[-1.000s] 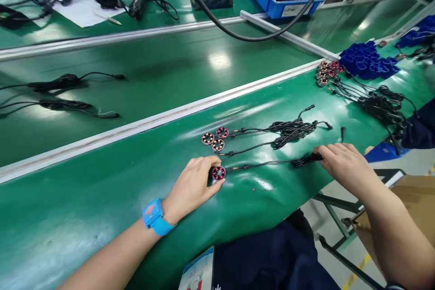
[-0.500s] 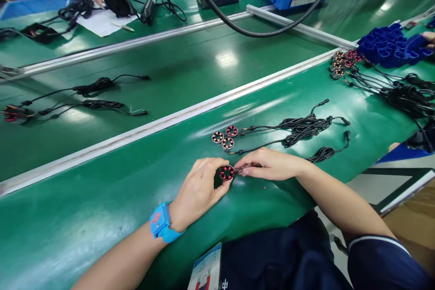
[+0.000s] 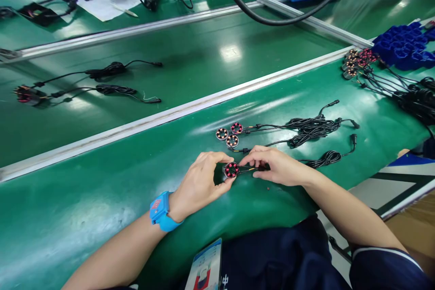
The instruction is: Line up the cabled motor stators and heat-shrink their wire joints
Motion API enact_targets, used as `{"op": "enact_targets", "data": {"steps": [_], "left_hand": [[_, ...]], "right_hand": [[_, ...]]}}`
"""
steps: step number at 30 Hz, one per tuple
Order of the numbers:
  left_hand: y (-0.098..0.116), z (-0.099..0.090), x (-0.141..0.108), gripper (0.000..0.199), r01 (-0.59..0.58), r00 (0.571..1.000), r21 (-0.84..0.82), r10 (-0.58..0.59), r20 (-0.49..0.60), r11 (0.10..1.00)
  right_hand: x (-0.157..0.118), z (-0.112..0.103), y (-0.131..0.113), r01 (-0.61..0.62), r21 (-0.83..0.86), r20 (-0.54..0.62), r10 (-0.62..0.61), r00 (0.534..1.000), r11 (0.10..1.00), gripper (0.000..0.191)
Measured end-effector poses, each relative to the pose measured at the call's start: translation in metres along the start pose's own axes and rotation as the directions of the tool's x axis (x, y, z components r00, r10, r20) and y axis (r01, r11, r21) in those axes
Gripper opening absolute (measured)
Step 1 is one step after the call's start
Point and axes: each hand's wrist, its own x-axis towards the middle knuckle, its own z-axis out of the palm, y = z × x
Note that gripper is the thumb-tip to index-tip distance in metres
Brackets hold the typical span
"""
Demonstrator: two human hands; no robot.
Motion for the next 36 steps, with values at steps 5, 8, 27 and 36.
{"op": "enact_targets", "data": {"steps": [5,8,27,36], "left_hand": [[-0.001,0.002,0.000,0.037,-0.036,0.999,-0.066,0.036,0.000,0.997],[0.001,0.005,-0.001,0.037,-0.059,0.998,-0.093,0.059,-0.004,0.994],[-0.029,0.000,0.014,0.036,-0.019,0.987,0.194,-0.013,0.160,0.981],[-0.028,0.005,0.017,0.017,-0.031,0.995,0.373,-0.008,0.104,0.927]], "right_hand": [[0.002,-0.001,0.002,-0.108,0.397,0.104,0.072,0.992,0.912,0.030],[0.004,0.003,0.003,-0.246,0.612,0.152,0.193,0.969,0.751,0.024],[0.004,0.004,0.007,0.101,-0.297,-0.316,-0.197,0.928,0.950,0.031],[0.024,0.022,0.016,0.173,-0.346,-0.239,-0.265,0.934,0.922,0.049]]}}
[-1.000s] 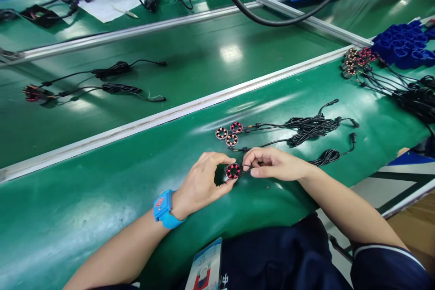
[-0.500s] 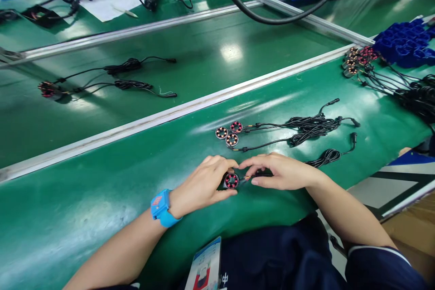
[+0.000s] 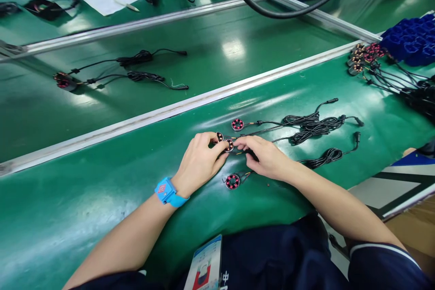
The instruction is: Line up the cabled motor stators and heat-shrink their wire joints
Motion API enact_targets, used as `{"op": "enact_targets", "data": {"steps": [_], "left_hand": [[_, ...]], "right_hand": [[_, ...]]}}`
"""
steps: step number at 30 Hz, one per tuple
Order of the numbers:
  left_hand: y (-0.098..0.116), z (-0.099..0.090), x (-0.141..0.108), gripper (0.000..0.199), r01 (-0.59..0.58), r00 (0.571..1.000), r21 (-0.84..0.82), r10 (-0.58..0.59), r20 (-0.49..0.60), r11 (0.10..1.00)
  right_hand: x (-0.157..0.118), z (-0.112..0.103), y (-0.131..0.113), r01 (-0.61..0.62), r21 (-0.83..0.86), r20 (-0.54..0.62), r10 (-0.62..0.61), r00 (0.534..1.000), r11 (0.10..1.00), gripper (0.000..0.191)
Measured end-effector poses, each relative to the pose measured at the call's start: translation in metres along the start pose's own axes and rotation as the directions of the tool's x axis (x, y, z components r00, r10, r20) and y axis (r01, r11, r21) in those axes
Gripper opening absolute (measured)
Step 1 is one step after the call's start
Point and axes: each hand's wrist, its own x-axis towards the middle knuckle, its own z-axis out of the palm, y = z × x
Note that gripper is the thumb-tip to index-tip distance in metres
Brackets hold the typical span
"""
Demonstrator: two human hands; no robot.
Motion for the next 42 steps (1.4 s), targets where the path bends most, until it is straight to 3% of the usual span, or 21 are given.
{"op": "enact_targets", "data": {"steps": [6,12,15,17,19,21,25,29,32,35,39,42], "left_hand": [[-0.005,0.000,-0.002,0.040,0.051,0.998,-0.071,-0.054,-0.041,0.996],[-0.021,0.001,0.001,0.022,0.079,0.990,-0.254,-0.105,-0.090,0.964],[-0.021,0.002,0.003,0.031,0.157,0.967,-0.341,-0.215,-0.139,0.927],[-0.021,0.002,0.003,0.035,0.185,0.957,-0.314,-0.244,-0.159,0.931],[-0.022,0.002,0.003,0.034,0.159,0.962,-0.250,-0.207,-0.179,0.955],[-0.022,0.000,0.003,0.028,0.060,0.979,-0.244,-0.104,-0.174,0.968],[-0.018,-0.002,0.002,0.015,-0.129,0.992,-0.271,0.124,-0.038,0.954],[-0.009,-0.001,0.000,0.006,-0.118,0.992,-0.192,0.123,0.012,0.974],[-0.002,-0.001,-0.002,0.006,-0.095,0.995,-0.227,0.083,-0.062,0.969],[0.002,0.000,-0.005,0.016,-0.091,0.986,-0.234,0.054,-0.160,0.968],[0.007,0.002,-0.008,0.025,-0.101,0.982,-0.256,0.055,-0.181,0.961],[0.011,0.003,-0.008,0.023,-0.123,0.981,-0.272,0.075,-0.179,0.955]], "right_hand": [[0.001,-0.010,-0.011,-0.125,0.168,0.069,0.115,0.991,0.978,0.045],[0.001,0.004,-0.006,-0.205,0.025,0.010,0.204,0.979,0.979,0.053],[0.003,0.009,-0.005,-0.224,0.000,0.003,0.224,0.975,0.975,0.048],[0.006,0.009,-0.005,-0.224,-0.009,0.027,0.224,0.974,0.975,0.046],[0.008,0.008,-0.005,-0.215,-0.020,0.069,0.216,0.974,0.976,0.048],[0.009,0.007,-0.004,-0.201,-0.004,0.103,0.201,0.974,0.980,0.053],[0.008,0.003,-0.002,-0.192,0.074,0.108,0.184,0.977,0.979,0.056],[0.007,-0.002,-0.003,-0.218,0.110,0.097,0.207,0.973,0.970,0.055],[0.007,-0.007,-0.005,-0.270,0.146,0.121,0.254,0.960,0.952,0.037],[0.008,-0.012,-0.006,-0.337,0.269,0.179,0.297,0.938,0.902,0.017],[0.011,-0.017,-0.006,-0.490,0.499,0.298,0.389,0.872,0.715,0.027],[0.013,-0.017,-0.006,-0.518,0.612,0.337,0.395,0.854,0.597,0.026]]}}
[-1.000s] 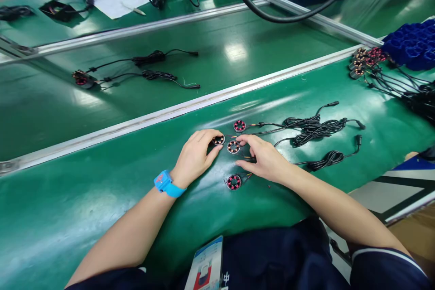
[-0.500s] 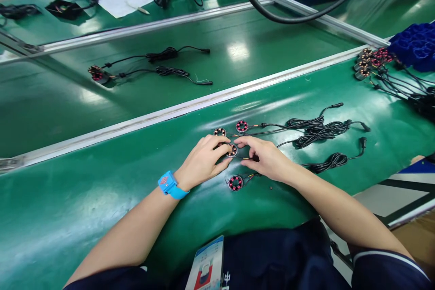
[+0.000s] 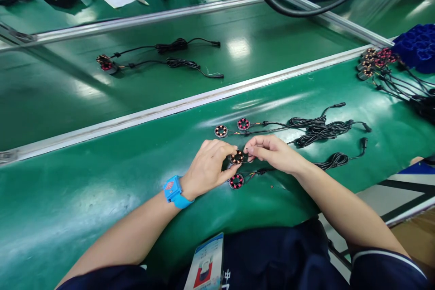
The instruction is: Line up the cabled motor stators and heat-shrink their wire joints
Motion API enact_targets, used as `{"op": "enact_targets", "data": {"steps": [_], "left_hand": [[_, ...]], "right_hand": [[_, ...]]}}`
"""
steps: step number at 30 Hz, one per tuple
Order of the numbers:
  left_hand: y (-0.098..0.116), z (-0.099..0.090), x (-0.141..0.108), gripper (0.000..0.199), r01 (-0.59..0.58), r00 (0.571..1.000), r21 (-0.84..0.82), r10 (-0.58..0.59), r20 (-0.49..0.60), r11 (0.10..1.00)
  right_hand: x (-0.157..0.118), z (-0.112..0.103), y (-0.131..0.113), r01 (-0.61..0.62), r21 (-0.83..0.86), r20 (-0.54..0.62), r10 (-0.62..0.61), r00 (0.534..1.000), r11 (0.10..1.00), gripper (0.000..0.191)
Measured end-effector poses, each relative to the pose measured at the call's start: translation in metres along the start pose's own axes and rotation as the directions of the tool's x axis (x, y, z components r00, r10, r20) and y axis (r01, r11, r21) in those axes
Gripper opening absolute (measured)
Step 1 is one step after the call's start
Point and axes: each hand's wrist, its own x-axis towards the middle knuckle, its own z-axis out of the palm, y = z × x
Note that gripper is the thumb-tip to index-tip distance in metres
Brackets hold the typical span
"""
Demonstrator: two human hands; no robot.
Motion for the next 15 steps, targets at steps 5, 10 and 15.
{"op": "enact_targets", "data": {"steps": [5,10,15], "left_hand": [[-0.001,-0.005,0.001,0.012,-0.004,0.983,0.045,-0.004,0.181,0.999],[-0.005,-0.017,0.001,0.027,0.055,0.926,-0.029,-0.040,0.376,0.998],[-0.010,-0.029,0.011,0.020,0.202,0.978,-0.002,-0.201,0.053,0.979]], "right_hand": [[-0.004,0.002,-0.001,0.041,-0.071,0.015,-0.040,0.999,0.997,0.047],[-0.013,-0.001,-0.005,0.161,-0.443,0.047,-0.156,0.987,0.882,0.051],[-0.012,-0.011,-0.008,0.279,-0.647,-0.134,-0.466,0.875,0.710,0.036]]}}
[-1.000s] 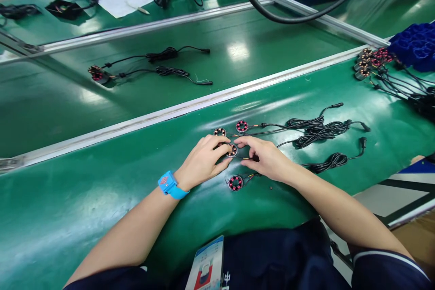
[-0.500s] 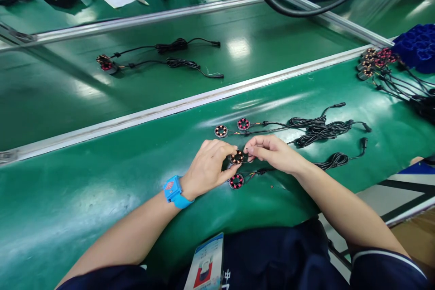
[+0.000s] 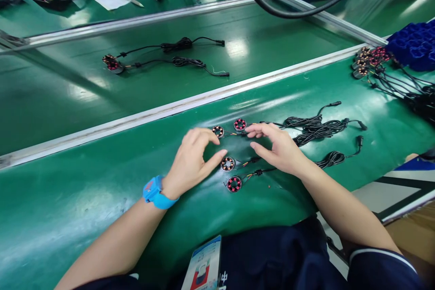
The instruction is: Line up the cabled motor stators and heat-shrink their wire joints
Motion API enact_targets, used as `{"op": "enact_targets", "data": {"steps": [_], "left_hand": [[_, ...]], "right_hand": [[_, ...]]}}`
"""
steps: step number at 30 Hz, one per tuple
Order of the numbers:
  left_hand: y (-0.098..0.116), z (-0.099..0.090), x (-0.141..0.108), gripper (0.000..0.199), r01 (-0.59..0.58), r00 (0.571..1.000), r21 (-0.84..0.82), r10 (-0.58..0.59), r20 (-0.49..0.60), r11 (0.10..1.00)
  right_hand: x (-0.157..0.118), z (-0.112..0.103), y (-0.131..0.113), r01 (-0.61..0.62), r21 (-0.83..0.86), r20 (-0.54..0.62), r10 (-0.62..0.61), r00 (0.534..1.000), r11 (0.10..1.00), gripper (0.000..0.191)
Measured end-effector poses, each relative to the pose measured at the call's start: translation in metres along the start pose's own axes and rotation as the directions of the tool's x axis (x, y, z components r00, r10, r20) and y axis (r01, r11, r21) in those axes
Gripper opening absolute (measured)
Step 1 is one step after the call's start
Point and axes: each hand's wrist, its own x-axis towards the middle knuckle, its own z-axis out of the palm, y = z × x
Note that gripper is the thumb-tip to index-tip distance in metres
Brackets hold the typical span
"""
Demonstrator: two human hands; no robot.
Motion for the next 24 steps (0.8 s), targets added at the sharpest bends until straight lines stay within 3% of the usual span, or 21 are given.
{"op": "enact_targets", "data": {"steps": [2,4,6,10,16,24], "left_hand": [[-0.006,-0.001,0.008,0.031,0.053,0.998,0.062,-0.051,-0.033,0.997],[-0.013,0.003,0.015,0.042,0.081,0.996,0.075,-0.084,0.032,0.994],[-0.021,0.009,0.020,0.042,0.108,0.992,0.038,-0.111,0.065,0.993],[-0.028,0.016,0.016,0.038,0.107,0.994,-0.056,-0.107,0.002,0.993],[-0.019,0.008,0.004,0.035,0.029,0.995,0.087,-0.020,-0.095,0.996],[-0.010,0.012,0.006,0.031,-0.084,0.996,0.028,0.085,-0.024,0.996]], "right_hand": [[0.007,0.000,0.001,0.074,-0.088,-0.023,-0.076,0.997,0.993,0.034],[0.016,0.004,0.000,0.138,-0.169,0.017,-0.137,0.990,0.976,0.035],[0.024,0.012,0.000,0.184,-0.222,0.068,-0.173,0.983,0.958,0.036],[0.034,0.031,0.004,0.212,-0.236,0.086,-0.197,0.977,0.948,0.037],[0.031,0.029,0.005,0.133,-0.158,0.134,-0.112,0.985,0.978,0.039],[0.025,0.011,0.000,-0.076,0.117,0.263,0.043,0.964,0.990,0.032]]}}
